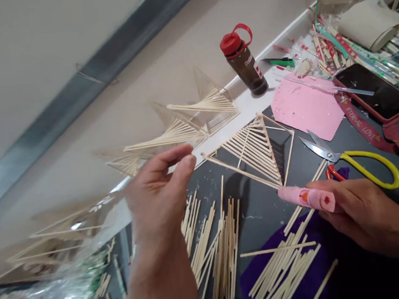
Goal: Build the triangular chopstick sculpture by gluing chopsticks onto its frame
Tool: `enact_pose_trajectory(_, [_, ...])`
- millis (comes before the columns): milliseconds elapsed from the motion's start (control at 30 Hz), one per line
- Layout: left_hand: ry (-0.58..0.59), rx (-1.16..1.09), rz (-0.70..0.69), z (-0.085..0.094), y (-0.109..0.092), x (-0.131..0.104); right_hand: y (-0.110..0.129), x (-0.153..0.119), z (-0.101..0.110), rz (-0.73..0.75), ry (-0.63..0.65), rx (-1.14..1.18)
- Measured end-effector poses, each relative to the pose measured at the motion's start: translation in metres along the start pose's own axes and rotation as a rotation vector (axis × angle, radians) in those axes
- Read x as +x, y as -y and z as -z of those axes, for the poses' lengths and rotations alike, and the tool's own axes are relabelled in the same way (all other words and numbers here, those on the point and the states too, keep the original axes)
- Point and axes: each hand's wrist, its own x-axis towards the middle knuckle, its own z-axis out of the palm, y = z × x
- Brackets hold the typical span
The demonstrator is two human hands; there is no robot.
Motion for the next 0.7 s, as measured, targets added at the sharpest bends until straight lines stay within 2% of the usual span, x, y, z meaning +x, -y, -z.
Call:
enact_pose_trajectory(133, [0.058,-0.008,0.048,-0.016,0.002,0.021,0.000,-0.001,-0.003,-0.040,-0.047,0.028])
enact_pose_trajectory(267, [0.147,-0.016,0.069,-0.027,0.005,0.026,0.003,0.002,-0.001,-0.080,-0.002,0.103])
enact_pose_trajectory(433, [0.191,-0.058,0.120,-0.032,0.010,0.028,0.002,0.005,0.001,-0.082,-0.005,0.088])
enact_pose_trajectory(700, [0.167,-0.149,0.165,-0.033,0.011,0.026,0.000,0.003,0.000,-0.075,0.025,0.061])
